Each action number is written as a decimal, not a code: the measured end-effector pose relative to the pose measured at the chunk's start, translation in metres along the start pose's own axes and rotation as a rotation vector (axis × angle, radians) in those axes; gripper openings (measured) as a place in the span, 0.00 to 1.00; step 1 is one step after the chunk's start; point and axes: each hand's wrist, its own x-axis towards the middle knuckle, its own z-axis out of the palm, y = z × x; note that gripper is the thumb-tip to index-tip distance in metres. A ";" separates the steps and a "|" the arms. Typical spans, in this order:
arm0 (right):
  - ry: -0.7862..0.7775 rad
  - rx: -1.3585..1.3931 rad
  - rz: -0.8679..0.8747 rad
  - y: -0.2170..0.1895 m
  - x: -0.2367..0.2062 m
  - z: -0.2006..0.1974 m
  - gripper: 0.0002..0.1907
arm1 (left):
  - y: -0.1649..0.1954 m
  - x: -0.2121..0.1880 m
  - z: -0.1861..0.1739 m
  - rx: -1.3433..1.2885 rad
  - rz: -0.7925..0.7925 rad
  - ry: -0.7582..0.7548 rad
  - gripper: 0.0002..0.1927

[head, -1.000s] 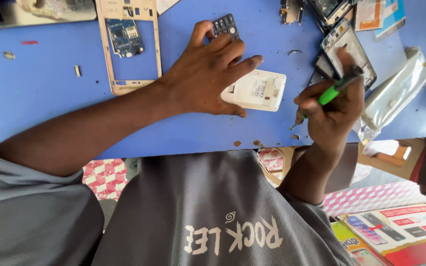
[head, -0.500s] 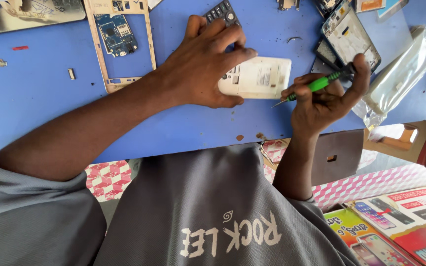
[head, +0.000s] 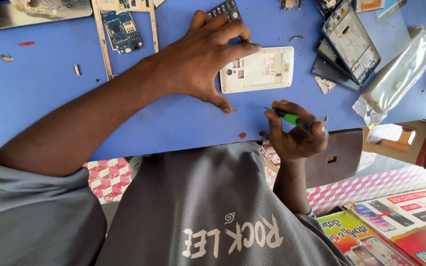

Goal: The person uses a green screwdriver to pry open the back cover of a white mobile phone, then removes the battery and places the components on the table. The workspace is cluttered with disassembled phone parts and tools.

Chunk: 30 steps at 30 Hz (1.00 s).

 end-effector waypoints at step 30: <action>0.114 0.237 0.353 0.104 -0.021 -0.111 0.52 | 0.038 0.088 0.097 0.048 -0.053 0.039 0.66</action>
